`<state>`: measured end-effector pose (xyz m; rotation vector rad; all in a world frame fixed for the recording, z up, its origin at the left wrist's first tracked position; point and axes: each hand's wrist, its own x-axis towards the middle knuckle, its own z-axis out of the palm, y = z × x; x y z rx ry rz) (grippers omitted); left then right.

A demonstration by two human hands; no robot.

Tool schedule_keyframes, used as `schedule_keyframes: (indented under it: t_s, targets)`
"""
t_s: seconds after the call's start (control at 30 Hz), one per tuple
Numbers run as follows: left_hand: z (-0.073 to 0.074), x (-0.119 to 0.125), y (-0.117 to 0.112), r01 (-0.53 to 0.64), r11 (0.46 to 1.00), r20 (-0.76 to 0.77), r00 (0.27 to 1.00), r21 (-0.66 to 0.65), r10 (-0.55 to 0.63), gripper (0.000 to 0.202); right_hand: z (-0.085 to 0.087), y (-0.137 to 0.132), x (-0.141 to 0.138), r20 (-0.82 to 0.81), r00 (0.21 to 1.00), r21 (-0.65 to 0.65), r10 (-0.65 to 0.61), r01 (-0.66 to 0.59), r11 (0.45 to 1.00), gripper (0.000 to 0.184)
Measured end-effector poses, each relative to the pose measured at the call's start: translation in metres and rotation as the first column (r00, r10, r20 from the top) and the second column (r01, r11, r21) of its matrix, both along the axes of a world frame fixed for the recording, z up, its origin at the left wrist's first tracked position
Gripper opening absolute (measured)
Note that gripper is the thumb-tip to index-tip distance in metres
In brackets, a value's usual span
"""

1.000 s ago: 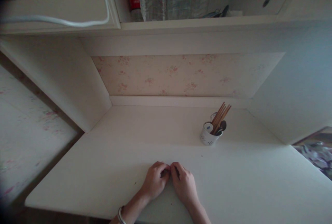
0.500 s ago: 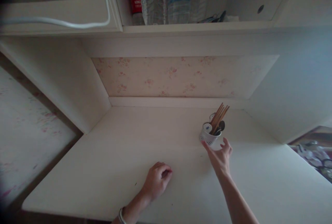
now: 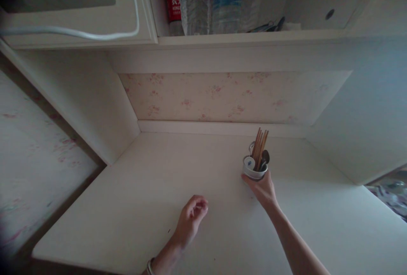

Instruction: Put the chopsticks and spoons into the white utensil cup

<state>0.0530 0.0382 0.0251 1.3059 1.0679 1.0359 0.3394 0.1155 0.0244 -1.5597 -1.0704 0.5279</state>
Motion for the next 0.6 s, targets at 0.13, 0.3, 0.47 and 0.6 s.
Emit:
schedule_keyframes:
  t_s: [0.13,0.3,0.47,0.6]
  targets:
    - [0.003,-0.006,0.02,-0.016,0.99,0.387,0.92,-0.14,0.069,0.053,0.023,-0.044,-0.046,-0.125,0.935,-0.098,0.331,-0.344,0.934,0.068]
    - [0.015,-0.007,0.033,0.145,0.977,0.652,0.758,-0.157,-0.008,0.065,0.057,-0.095,-0.11,-0.337,0.66,-0.119,0.672,-0.738,0.665,0.056]
    - [0.024,-0.011,0.02,0.223,0.911,0.728,0.677,-0.348,0.112,0.048,0.067,-0.106,-0.142,-0.615,0.436,-0.114,0.657,-0.874,0.473,0.05]
    - [0.024,-0.016,0.02,0.137,0.863,0.763,0.548,-0.487,0.343,0.024,0.057,-0.104,-0.15,-0.817,0.301,-0.089,0.491,-0.908,0.409,0.05]
